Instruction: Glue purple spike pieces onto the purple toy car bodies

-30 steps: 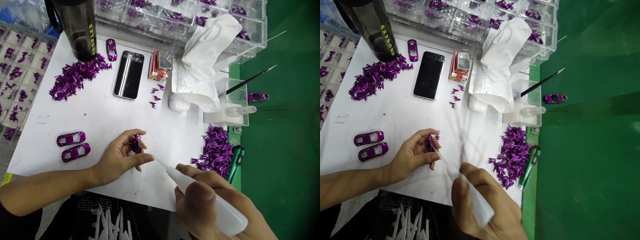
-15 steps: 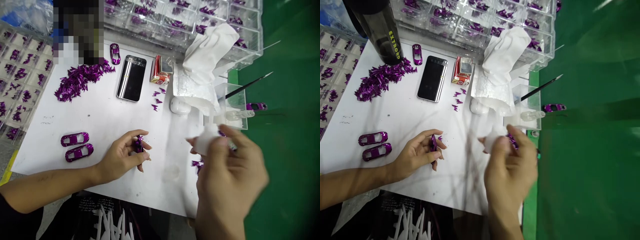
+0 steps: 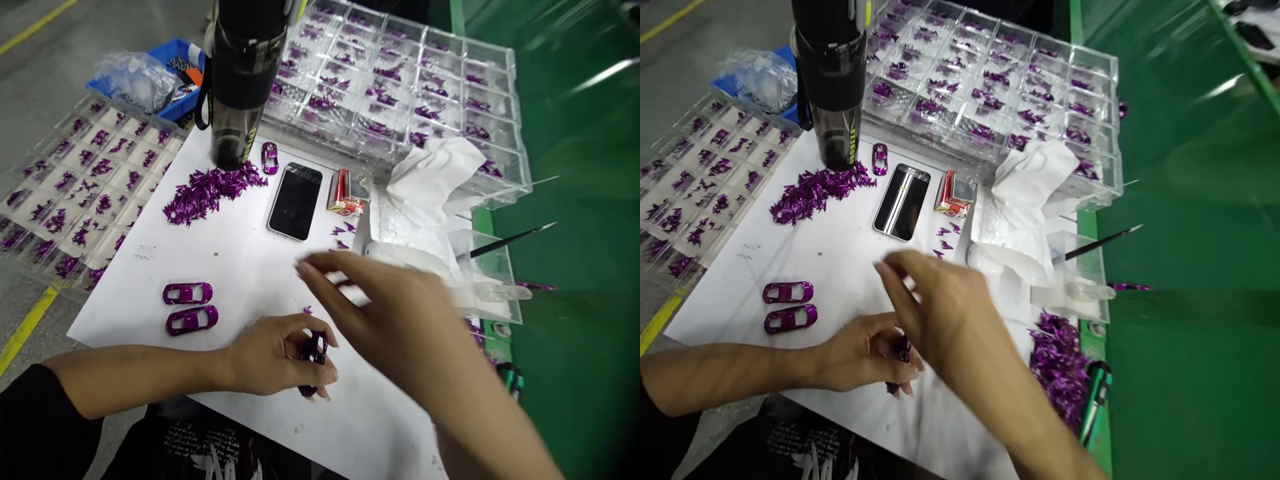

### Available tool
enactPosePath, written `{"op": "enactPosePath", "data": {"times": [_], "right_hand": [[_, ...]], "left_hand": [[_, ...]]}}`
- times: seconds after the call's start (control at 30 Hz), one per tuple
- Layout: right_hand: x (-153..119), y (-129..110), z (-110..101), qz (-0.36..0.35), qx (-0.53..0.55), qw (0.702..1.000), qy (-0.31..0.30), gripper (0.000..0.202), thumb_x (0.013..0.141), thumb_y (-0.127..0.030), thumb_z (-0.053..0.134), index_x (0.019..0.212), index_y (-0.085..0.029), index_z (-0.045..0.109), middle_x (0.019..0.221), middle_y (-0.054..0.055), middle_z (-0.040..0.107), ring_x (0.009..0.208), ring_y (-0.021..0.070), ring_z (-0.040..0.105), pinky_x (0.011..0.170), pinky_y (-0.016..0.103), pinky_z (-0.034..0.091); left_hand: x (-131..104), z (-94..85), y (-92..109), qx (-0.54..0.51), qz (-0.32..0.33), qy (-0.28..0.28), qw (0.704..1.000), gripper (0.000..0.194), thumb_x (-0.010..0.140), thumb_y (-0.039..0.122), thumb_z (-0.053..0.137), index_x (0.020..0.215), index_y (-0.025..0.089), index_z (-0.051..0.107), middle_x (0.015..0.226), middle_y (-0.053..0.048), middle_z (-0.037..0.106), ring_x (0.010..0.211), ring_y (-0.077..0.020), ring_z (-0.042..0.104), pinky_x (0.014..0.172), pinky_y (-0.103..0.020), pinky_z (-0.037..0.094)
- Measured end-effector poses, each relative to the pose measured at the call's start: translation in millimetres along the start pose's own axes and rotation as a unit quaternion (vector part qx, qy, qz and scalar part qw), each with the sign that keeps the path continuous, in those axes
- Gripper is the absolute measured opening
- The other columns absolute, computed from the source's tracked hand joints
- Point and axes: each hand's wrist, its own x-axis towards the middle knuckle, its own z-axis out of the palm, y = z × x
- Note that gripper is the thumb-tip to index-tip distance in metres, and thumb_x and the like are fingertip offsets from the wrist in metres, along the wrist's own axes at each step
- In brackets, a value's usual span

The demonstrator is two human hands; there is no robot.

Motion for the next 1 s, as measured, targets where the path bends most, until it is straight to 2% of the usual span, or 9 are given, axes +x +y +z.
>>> {"op": "enactPosePath", "data": {"times": [0.1,0.2,0.3,0.43,0.53,0.73,0.8,0.9,1.0], "right_hand": [[83,-12,35,0.014,-0.019,0.998,-0.055,0.013,0.095,-0.016,0.063,0.100,-0.018,0.074,0.098,0.008,0.079,0.085,0.0236,0.074,0.077,0.033,0.053],[131,-21,68,0.036,-0.019,0.993,-0.111,0.015,0.097,-0.020,0.064,0.107,-0.014,0.073,0.114,0.014,0.076,0.103,0.0269,0.070,0.087,0.035,0.052],[145,-29,89,0.064,-0.020,0.990,-0.128,0.021,0.099,-0.029,0.062,0.106,-0.011,0.071,0.114,0.018,0.075,0.105,0.0307,0.069,0.086,0.037,0.052],[147,-37,94,0.092,-0.020,0.986,-0.136,0.011,0.093,-0.015,0.060,0.095,-0.014,0.071,0.104,0.018,0.076,0.099,0.0318,0.070,0.078,0.035,0.051],[145,-39,90,0.098,-0.007,0.986,-0.134,0.013,0.089,-0.008,0.058,0.092,-0.014,0.070,0.100,0.018,0.076,0.095,0.0308,0.070,0.076,0.033,0.050],[122,-35,68,0.107,0.052,0.989,-0.093,0.033,0.088,-0.008,0.058,0.120,-0.012,0.068,0.094,0.009,0.078,0.088,0.0233,0.071,0.079,0.031,0.051],[101,-27,53,0.088,0.116,0.988,-0.053,0.029,0.088,-0.012,0.059,0.113,-0.016,0.074,0.085,0.004,0.076,0.080,0.0201,0.070,0.078,0.031,0.052],[54,-11,26,0.061,0.224,0.971,0.064,0.015,0.088,-0.027,0.067,0.093,-0.024,0.081,0.090,0.002,0.077,0.081,0.0192,0.072,0.074,0.031,0.057],[-4,0,5,0.156,0.229,0.948,0.160,0.014,0.084,-0.039,0.078,0.091,-0.029,0.084,0.085,0.002,0.078,0.076,0.0199,0.073,0.065,0.030,0.059]], "left_hand": [[-1,0.3,-1,0.010,0.003,0.003,1.000,0.039,0.068,0.034,0.089,0.093,0.021,0.062,0.080,0.000,0.067,0.064,-0.0158,0.068,0.062,-0.030,0.054],[1,-1.4,-4,0.010,-0.004,-0.001,1.000,0.044,0.062,0.035,0.092,0.094,0.022,0.064,0.081,-0.001,0.070,0.063,-0.0154,0.068,0.061,-0.029,0.053],[5,-4.3,-6,0.007,-0.014,-0.009,1.000,0.053,0.053,0.038,0.097,0.093,0.022,0.066,0.082,-0.002,0.071,0.060,-0.0159,0.067,0.061,-0.031,0.054],[9,-8.1,-11,0.016,-0.008,-0.009,1.000,0.051,0.052,0.035,0.098,0.092,0.024,0.068,0.081,-0.001,0.072,0.060,-0.0157,0.067,0.065,-0.033,0.056],[11,-10.1,-15,0.015,-0.007,-0.017,1.000,0.053,0.050,0.033,0.098,0.093,0.027,0.069,0.082,0.000,0.073,0.063,-0.0174,0.068,0.065,-0.034,0.056],[6,-9.1,-12,0.041,0.029,0.013,0.999,0.040,0.063,0.030,0.090,0.098,0.027,0.070,0.086,-0.002,0.074,0.073,-0.0194,0.068,0.073,-0.038,0.056],[3,-8.1,-9,0.042,0.042,0.019,0.998,0.036,0.068,0.028,0.086,0.100,0.026,0.070,0.086,-0.003,0.074,0.078,-0.0219,0.070,0.072,-0.037,0.055],[3,-6.7,-4,0.014,0.058,0.033,0.998,0.038,0.068,0.028,0.088,0.101,0.025,0.069,0.082,-0.003,0.073,0.081,-0.0229,0.072,0.074,-0.037,0.054],[5,-5.4,-1,-0.050,0.058,0.044,0.996,0.047,0.066,0.030,0.094,0.103,0.021,0.068,0.081,-0.004,0.075,0.081,-0.0225,0.074,0.081,-0.039,0.056]]}}
